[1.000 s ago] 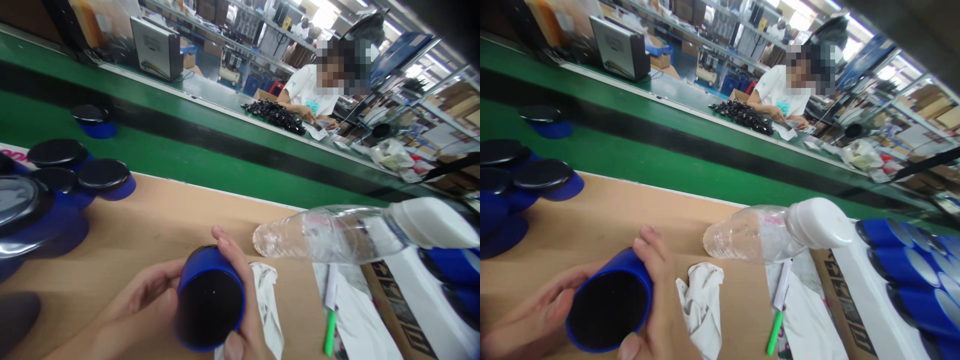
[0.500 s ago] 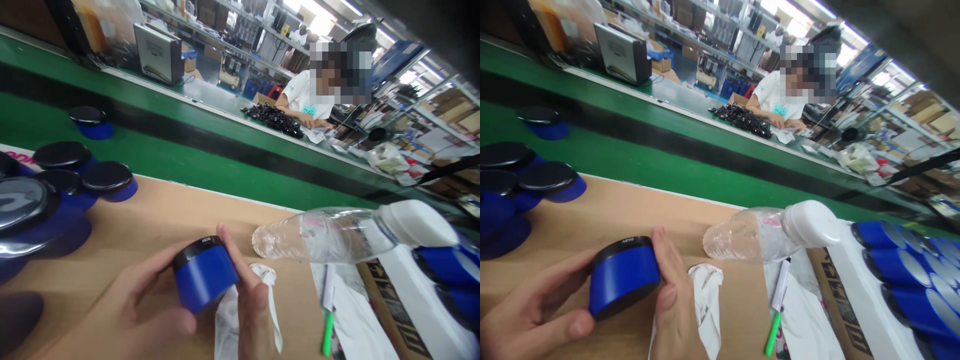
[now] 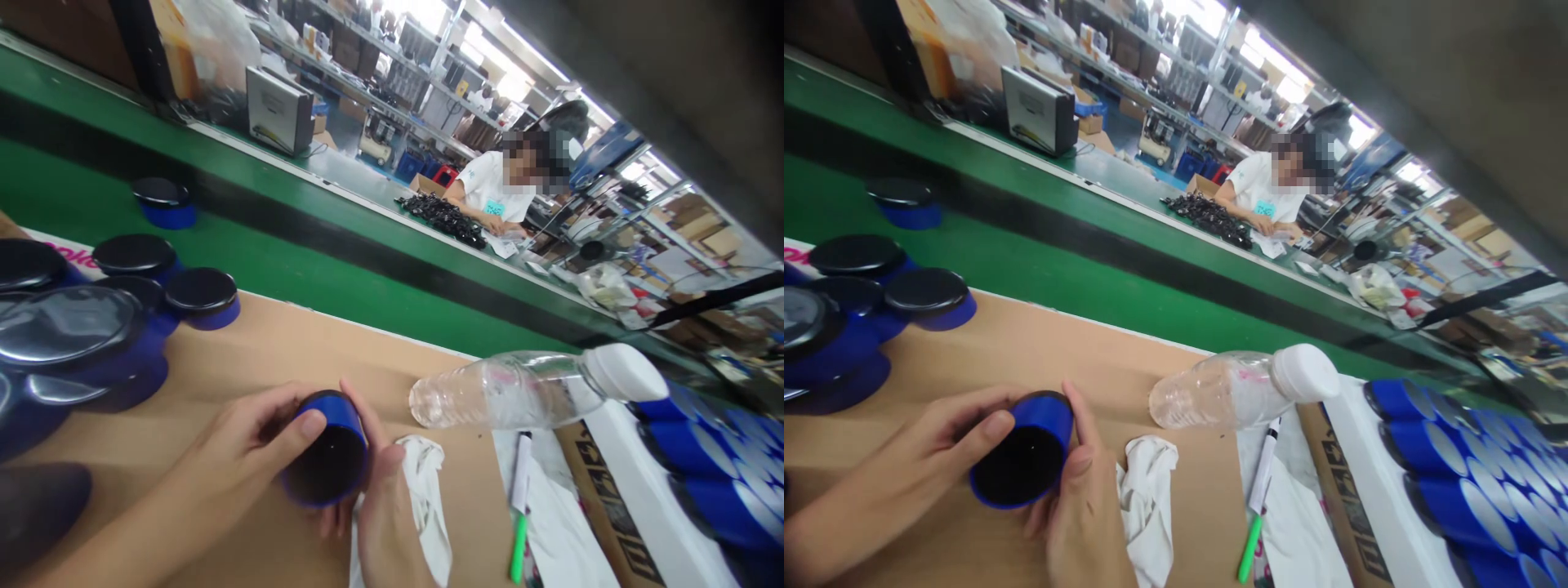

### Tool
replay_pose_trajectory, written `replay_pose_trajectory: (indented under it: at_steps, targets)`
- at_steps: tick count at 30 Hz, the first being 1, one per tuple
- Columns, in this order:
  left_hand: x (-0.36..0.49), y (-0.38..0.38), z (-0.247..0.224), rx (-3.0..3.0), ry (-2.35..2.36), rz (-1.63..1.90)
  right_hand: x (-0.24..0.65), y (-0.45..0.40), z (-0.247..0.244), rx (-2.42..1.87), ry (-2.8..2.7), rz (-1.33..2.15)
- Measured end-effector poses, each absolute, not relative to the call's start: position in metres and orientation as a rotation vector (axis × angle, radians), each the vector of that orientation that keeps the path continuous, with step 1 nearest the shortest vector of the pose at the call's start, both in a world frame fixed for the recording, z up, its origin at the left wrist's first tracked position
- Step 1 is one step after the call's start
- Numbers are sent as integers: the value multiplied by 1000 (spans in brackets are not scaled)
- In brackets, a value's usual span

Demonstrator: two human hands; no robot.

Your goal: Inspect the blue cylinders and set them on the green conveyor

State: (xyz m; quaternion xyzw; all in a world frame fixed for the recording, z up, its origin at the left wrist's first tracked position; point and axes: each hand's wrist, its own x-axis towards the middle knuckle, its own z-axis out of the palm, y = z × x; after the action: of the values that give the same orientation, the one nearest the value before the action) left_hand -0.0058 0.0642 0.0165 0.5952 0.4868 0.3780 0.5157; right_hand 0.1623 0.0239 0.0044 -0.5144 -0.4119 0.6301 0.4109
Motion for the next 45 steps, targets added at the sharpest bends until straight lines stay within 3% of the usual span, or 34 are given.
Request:
replay_pose_trajectory:
  at_steps: [4,10,14,21,25,31,35,41,45]
  targets:
    - [-5,66,5,1402,1172,882,168,23,4,-1473,-1225,1337]
    - [-6,70,0,1312,1191,912,175,23,2,-1155,-1254,1709]
    - [-9,66,-3,1330,1213,914,172,25,8,-1304,-1106,1706]
    - [-8,67,1,1315,1195,919,173,21,-3,-1145,-1227,1770]
    - [-5,67,-1,1302,1214,924,171,23,4,-1350,-1126,1664]
    - [-7,63,-12,1239,1194,913,176,27,5,-1180,-1169,1899]
    - [-6,64,-20,1180,1107,876,175,26,0,-1237,-1122,1750]
    - [-10,73,-20,1088,1115,950,184,27,-4,-1354,-1327,1908]
    - [-12,74,-19,1065,1124,965,193,31,0,-1135,-1280,1642]
